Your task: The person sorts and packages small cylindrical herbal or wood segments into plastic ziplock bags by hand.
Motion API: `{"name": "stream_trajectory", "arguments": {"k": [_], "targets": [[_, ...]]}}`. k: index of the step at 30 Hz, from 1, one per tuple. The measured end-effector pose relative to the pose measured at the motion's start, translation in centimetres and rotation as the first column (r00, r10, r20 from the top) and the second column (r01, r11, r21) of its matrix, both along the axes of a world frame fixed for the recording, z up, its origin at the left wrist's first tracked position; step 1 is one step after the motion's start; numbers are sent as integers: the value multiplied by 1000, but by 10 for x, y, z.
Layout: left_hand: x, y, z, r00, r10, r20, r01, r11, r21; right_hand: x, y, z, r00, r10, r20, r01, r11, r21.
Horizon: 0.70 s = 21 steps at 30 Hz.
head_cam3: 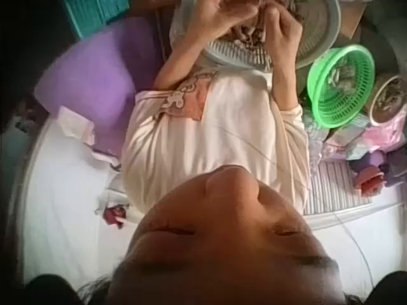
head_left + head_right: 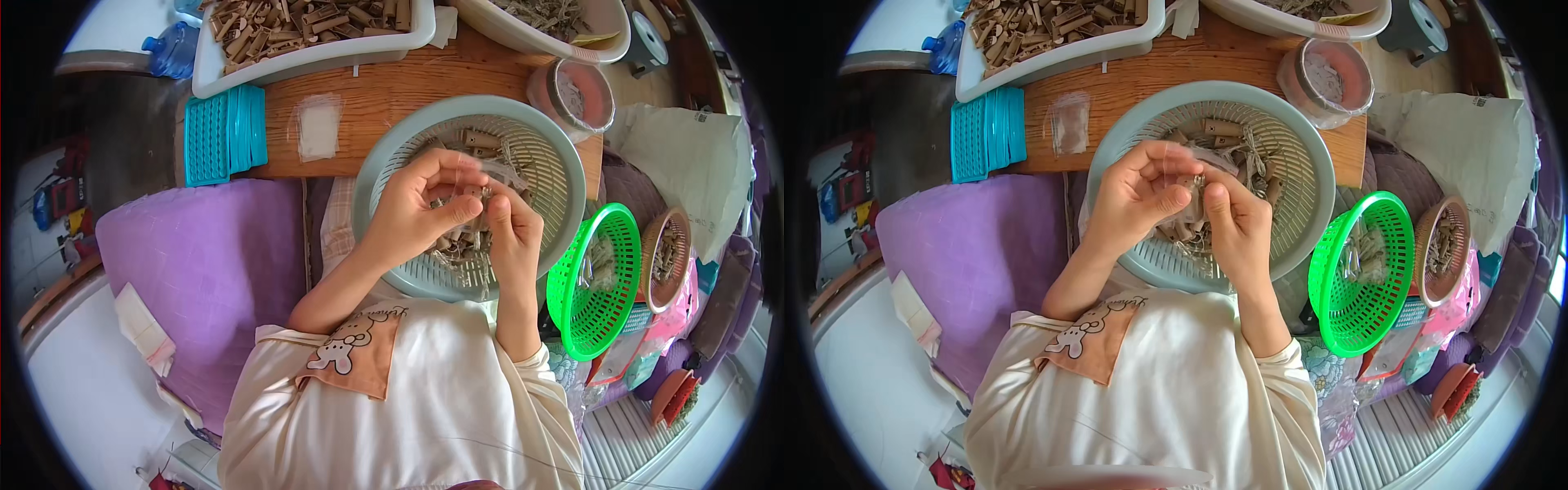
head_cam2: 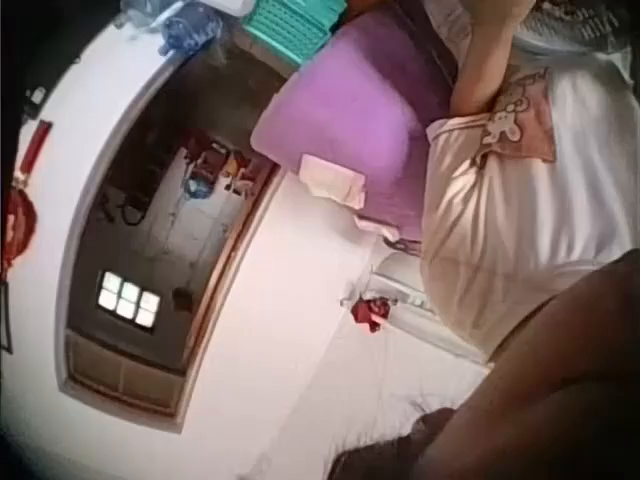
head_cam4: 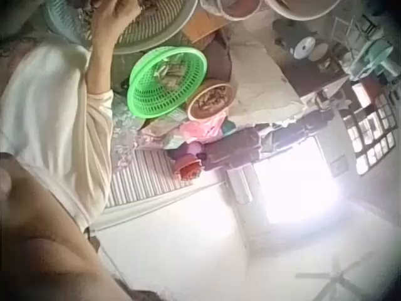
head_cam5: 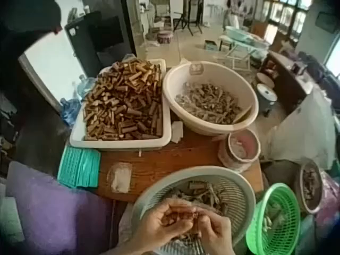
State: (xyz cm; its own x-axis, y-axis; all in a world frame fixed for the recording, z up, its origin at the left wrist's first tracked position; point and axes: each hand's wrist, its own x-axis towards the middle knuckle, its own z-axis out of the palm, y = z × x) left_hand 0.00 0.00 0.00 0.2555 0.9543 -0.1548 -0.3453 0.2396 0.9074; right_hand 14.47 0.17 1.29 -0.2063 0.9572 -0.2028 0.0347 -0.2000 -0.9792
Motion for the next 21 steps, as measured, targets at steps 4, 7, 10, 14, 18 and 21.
{"name": "stream_trajectory", "arguments": {"k": [4,7,10,14,18,21], "targets": [[4,1,6,949,306,81,-314,941,124,2,4,9,996,-67,66,67,998,-2],[3,1,12,901,431,44,-429,873,234,2,6,12,989,-99,114,95,995,39],[0,5,27,671,580,-462,-97,686,721,-1,6,12,993,-76,88,69,995,77],[4,12,27,513,658,-551,116,584,804,-2,4,16,955,47,294,-101,980,173],[3,12,24,506,633,-587,171,593,787,2,6,17,833,69,549,-280,908,310],[0,13,23,564,562,-605,135,660,739,-1,6,19,762,27,647,-370,838,401]]}}
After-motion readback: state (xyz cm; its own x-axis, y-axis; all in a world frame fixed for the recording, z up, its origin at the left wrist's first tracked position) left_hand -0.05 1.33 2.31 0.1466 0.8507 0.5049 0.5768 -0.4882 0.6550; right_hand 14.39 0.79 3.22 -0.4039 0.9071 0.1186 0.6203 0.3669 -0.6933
